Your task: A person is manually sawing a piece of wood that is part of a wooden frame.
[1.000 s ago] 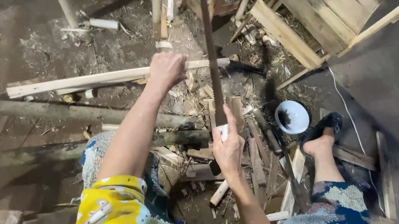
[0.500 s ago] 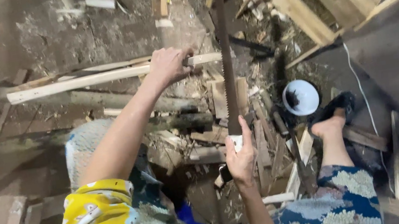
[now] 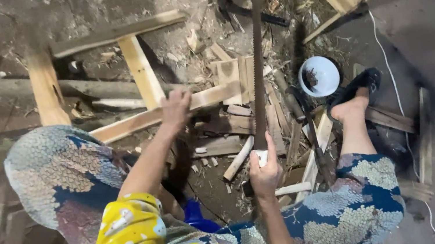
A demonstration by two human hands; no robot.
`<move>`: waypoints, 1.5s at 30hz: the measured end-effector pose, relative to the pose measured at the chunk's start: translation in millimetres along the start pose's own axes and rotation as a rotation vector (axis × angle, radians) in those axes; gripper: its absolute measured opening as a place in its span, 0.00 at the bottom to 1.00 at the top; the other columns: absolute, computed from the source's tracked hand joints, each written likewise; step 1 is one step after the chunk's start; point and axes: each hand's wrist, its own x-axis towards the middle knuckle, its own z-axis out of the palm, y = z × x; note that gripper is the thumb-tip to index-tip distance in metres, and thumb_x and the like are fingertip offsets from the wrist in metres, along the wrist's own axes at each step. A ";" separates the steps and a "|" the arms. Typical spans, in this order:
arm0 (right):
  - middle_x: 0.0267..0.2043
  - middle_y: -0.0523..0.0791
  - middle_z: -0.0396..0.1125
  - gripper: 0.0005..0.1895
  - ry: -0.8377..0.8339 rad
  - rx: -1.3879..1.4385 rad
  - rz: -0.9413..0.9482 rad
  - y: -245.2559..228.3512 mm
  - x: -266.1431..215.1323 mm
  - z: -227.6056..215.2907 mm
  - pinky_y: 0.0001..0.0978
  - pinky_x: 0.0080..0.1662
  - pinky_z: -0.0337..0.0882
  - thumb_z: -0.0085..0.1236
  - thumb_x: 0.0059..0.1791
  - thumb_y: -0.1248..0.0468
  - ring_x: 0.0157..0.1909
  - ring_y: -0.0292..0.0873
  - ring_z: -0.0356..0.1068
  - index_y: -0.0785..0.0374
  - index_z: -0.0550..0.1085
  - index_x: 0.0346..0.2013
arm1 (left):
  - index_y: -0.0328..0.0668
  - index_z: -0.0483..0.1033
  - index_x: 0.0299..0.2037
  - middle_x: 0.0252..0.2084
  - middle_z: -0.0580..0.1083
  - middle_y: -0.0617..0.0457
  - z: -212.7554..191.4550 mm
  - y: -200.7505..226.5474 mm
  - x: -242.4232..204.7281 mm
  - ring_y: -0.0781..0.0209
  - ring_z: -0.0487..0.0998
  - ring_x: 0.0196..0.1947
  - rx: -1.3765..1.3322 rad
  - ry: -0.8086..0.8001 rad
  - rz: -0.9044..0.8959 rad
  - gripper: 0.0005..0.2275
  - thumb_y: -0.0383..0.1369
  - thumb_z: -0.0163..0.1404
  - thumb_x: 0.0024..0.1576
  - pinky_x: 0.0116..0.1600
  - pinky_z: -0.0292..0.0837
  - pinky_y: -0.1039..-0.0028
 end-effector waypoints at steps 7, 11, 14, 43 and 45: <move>0.38 0.52 0.71 0.31 -0.084 -0.020 0.074 7.9 -6.7 18.8 0.42 0.39 0.70 0.56 0.43 0.64 0.36 0.53 0.72 0.45 0.64 0.61 | 0.54 0.70 0.42 0.36 0.65 0.55 7.7 -38.9 9.4 0.55 0.65 0.42 0.157 0.196 -0.157 0.25 0.40 0.64 0.32 0.41 0.60 0.61; 0.30 0.57 0.71 0.27 -0.209 0.061 0.115 4.5 -10.9 41.4 0.41 0.32 0.71 0.52 0.46 0.64 0.26 0.52 0.71 0.50 0.63 0.60 | 0.52 0.71 0.44 0.38 0.70 0.54 -25.7 -23.6 3.5 0.55 0.67 0.45 0.035 0.128 -0.141 0.28 0.49 0.62 0.34 0.44 0.60 0.59; 0.30 0.58 0.70 0.32 -0.310 0.079 0.029 36.2 -17.4 71.9 0.39 0.31 0.73 0.53 0.46 0.68 0.24 0.52 0.70 0.49 0.59 0.64 | 0.52 0.74 0.36 0.31 0.72 0.54 2.8 -33.9 12.1 0.56 0.71 0.37 0.050 0.292 -0.167 0.16 0.52 0.48 0.50 0.41 0.60 0.58; 0.40 0.53 0.72 0.28 -0.388 0.062 -0.020 69.9 -21.5 133.4 0.46 0.37 0.71 0.58 0.41 0.67 0.40 0.61 0.71 0.50 0.66 0.56 | 0.54 0.71 0.21 0.17 0.68 0.58 58.8 -38.3 37.1 0.57 0.72 0.21 0.127 0.437 -0.212 0.09 0.42 0.43 0.50 0.28 0.58 0.63; 0.39 0.52 0.72 0.28 -0.393 0.051 -0.018 72.5 -20.4 134.1 0.46 0.37 0.71 0.58 0.42 0.67 0.39 0.60 0.71 0.49 0.66 0.57 | 0.54 0.71 0.21 0.17 0.68 0.58 60.4 -37.6 34.4 0.57 0.72 0.21 0.129 0.426 -0.217 0.09 0.42 0.42 0.51 0.28 0.58 0.63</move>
